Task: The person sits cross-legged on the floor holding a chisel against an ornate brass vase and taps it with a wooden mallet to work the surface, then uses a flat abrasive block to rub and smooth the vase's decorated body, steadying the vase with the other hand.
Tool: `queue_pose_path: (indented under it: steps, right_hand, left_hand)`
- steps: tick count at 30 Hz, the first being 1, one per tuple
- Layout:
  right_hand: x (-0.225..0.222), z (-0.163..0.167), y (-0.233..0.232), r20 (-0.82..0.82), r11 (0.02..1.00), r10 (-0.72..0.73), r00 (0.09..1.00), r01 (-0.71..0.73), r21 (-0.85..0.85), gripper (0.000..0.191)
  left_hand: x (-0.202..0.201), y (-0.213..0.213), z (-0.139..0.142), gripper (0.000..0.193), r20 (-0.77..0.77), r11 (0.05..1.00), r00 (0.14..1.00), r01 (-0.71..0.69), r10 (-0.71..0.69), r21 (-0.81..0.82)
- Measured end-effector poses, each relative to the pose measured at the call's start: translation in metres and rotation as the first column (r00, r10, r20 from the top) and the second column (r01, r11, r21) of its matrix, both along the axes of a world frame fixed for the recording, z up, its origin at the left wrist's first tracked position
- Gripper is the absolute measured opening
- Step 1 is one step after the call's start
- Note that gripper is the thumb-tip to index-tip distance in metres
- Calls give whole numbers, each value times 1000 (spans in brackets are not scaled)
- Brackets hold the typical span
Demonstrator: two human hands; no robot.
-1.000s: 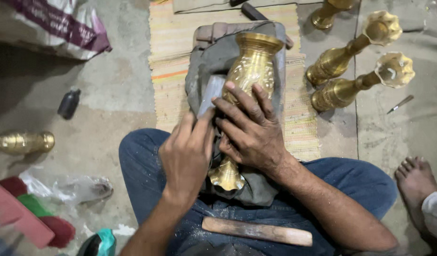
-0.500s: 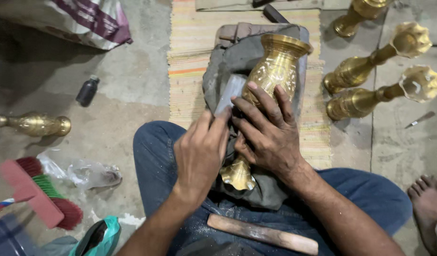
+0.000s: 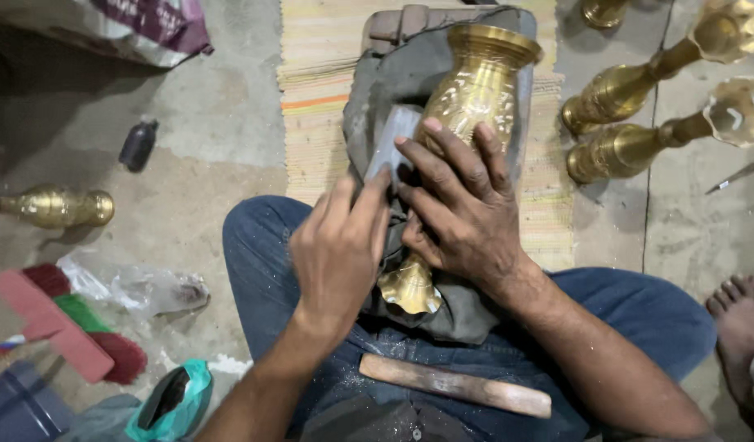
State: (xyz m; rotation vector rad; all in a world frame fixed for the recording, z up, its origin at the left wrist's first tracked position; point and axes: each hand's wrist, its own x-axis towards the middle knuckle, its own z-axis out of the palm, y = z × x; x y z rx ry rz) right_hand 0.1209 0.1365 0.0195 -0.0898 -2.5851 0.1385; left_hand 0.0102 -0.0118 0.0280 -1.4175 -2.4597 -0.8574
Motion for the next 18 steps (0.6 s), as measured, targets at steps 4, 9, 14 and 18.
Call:
queue_pose_path:
  steps: [4, 9, 14, 18]
  right_hand:
    - [-2, 1, -1, 3, 1000, -6, 1000, 6, 9, 29]
    - [0, 0, 0, -10, 1000, 20, 1000, -19, 7, 31]
    - [0, -1, 0, 1, 1000, -3, 1000, 3, 7, 26]
    - [-2, -1, -1, -20, 1000, 3, 1000, -3, 10, 27]
  left_hand:
    - [-3, 0, -5, 37, -8, 1000, 1000, 4, -4, 13]
    - [-1, 2, 10, 36, 9, 1000, 1000, -7, 7, -3]
    - [-4, 9, 10, 35, 2, 1000, 1000, -10, 10, 21]
    - [0, 0, -1, 34, 12, 1000, 1000, -20, 19, 10]
